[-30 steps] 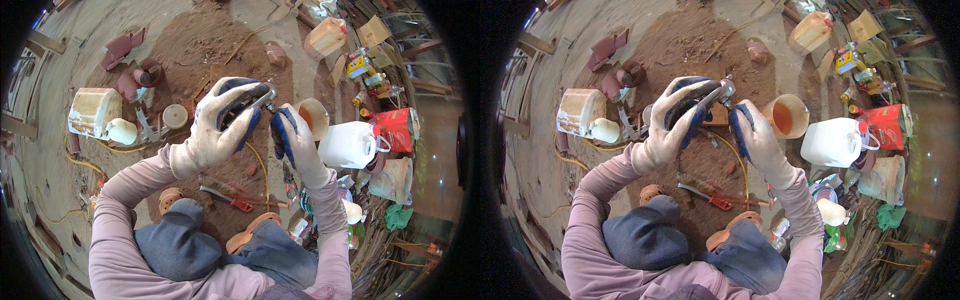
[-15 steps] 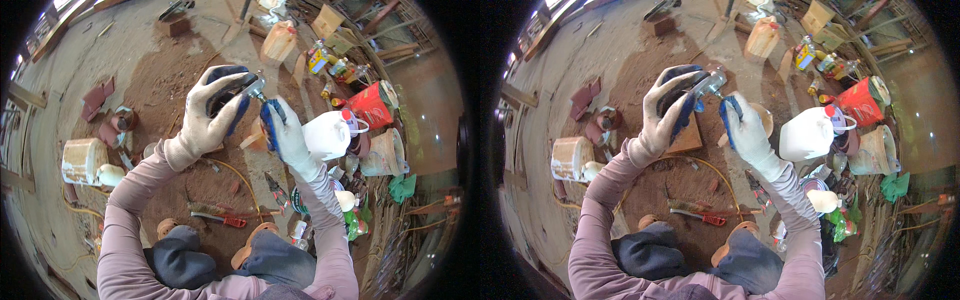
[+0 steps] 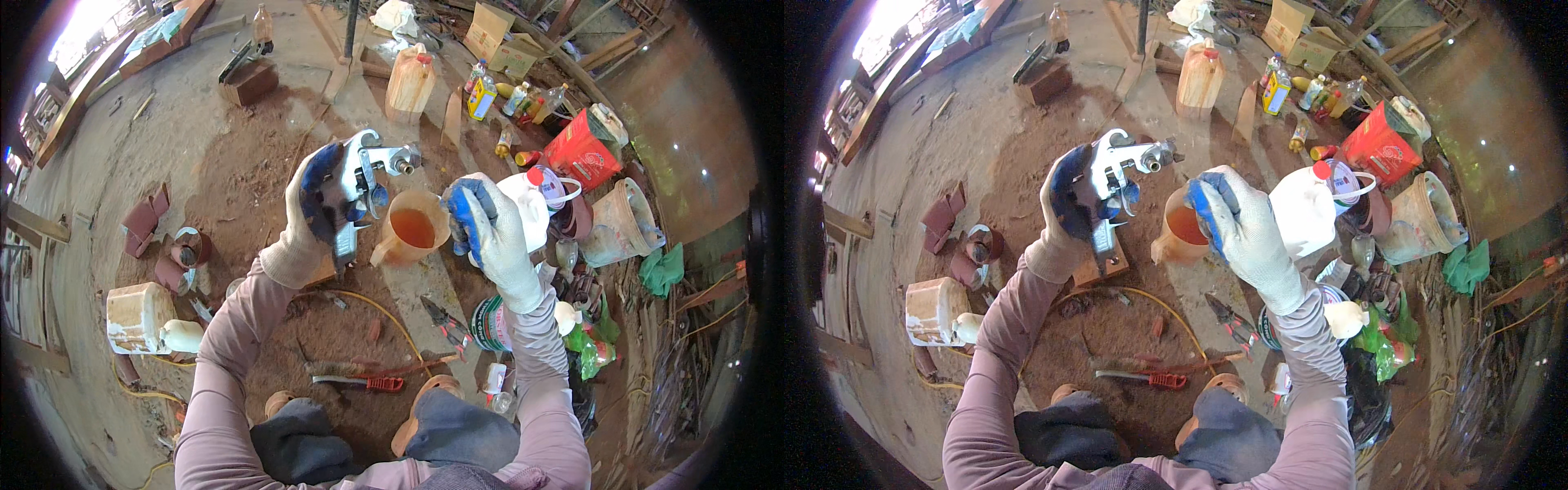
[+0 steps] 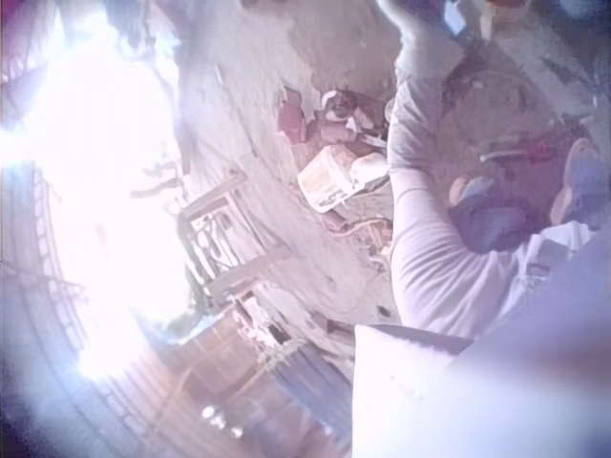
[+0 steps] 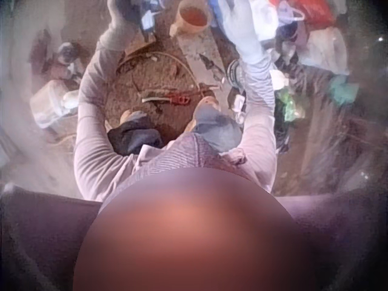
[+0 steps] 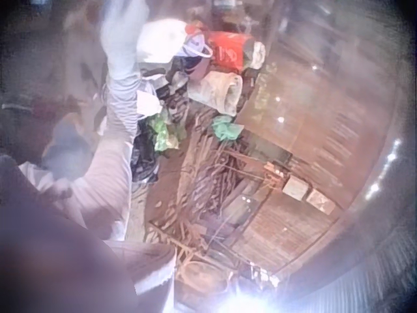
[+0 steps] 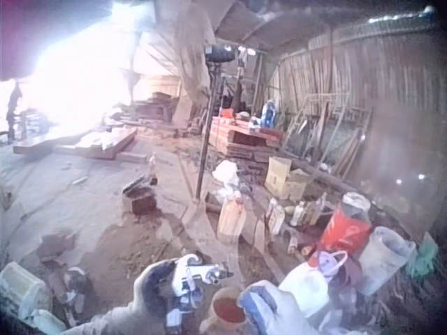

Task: The person assembles a paint sprayer by attaching the nozzle and cup, then pours a reddish-brown liquid into the cup. They secure the lid and handle the components on the floor.

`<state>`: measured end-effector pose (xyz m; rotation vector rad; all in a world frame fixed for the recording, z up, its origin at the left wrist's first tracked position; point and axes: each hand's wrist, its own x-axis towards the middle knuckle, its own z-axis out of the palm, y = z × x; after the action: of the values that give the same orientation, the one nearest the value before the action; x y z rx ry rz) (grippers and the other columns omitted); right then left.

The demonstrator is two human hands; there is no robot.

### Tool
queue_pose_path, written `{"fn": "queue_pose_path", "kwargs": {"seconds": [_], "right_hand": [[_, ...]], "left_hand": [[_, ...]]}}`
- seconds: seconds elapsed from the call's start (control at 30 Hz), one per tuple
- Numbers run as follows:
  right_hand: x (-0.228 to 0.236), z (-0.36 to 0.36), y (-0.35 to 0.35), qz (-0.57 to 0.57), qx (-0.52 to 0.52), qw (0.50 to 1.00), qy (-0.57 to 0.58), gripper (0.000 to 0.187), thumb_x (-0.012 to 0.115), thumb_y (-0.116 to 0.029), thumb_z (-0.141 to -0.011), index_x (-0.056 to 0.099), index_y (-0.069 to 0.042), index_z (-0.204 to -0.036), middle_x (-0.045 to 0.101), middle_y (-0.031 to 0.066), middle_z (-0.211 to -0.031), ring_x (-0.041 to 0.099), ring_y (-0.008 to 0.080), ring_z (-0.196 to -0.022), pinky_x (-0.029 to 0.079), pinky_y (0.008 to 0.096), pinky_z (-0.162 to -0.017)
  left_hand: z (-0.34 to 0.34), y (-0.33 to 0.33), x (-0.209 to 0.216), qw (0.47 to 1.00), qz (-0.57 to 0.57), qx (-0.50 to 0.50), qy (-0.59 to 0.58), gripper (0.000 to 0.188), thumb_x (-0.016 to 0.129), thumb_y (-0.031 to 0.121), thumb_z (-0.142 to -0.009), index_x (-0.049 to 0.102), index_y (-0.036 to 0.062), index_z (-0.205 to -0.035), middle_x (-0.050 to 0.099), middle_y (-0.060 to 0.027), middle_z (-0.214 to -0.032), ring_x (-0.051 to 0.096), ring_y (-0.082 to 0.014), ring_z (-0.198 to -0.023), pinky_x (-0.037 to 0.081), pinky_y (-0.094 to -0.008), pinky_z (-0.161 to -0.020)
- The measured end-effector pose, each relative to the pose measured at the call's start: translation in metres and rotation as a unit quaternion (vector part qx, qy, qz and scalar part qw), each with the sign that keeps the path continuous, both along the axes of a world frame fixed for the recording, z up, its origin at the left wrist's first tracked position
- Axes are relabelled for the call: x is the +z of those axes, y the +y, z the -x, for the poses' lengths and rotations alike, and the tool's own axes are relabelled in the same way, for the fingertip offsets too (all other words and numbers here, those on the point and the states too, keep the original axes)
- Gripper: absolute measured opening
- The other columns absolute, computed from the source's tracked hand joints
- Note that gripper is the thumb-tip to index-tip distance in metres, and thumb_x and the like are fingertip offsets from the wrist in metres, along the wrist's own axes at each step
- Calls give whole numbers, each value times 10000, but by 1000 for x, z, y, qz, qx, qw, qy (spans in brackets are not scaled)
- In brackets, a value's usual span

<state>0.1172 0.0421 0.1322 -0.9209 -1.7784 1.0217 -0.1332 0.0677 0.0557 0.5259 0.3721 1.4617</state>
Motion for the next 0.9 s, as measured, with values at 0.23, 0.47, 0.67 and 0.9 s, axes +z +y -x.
{"fn": "queue_pose_path", "kwargs": {"seconds": [0.23,0.47,0.67,0.9], "right_hand": [[-13,4,5,-231,-57,953,-189,110,577,-99,-1025,581,-3,-1080,656,161,-856,686,310,-755,518,385,-674],[-12,6,7,-317,-45,903,-288,125,621,-135,-960,578,-58,-1048,641,153,-913,667,381,-815,530,443,-679],[-7,11,8,-355,-73,866,-345,137,632,-193,-935,560,-101,-1007,627,111,-908,673,327,-806,540,429,-662],[-10,20,9,-359,-86,835,-409,148,655,-158,-910,580,-81,-1011,623,131,-885,667,352,-786,539,433,-661]], "left_hand": [[-11,-15,9,991,-75,35,106,472,490,347,-1046,592,-8,-1341,701,-114,-1108,712,-203,-860,585,-297,-670],[-9,-28,37,943,-137,58,298,475,516,329,-1038,620,-38,-1321,657,-64,-1050,620,-87,-769,476,-221,-551],[-16,-40,49,912,-179,127,347,396,555,239,-1018,644,-37,-1288,606,-79,-1208,609,-75,-805,457,-205,-518],[-14,-41,50,807,-253,209,491,478,562,277,-976,624,-75,-1293,597,-138,-1264,642,-151,-945,539,-252,-701]]}}
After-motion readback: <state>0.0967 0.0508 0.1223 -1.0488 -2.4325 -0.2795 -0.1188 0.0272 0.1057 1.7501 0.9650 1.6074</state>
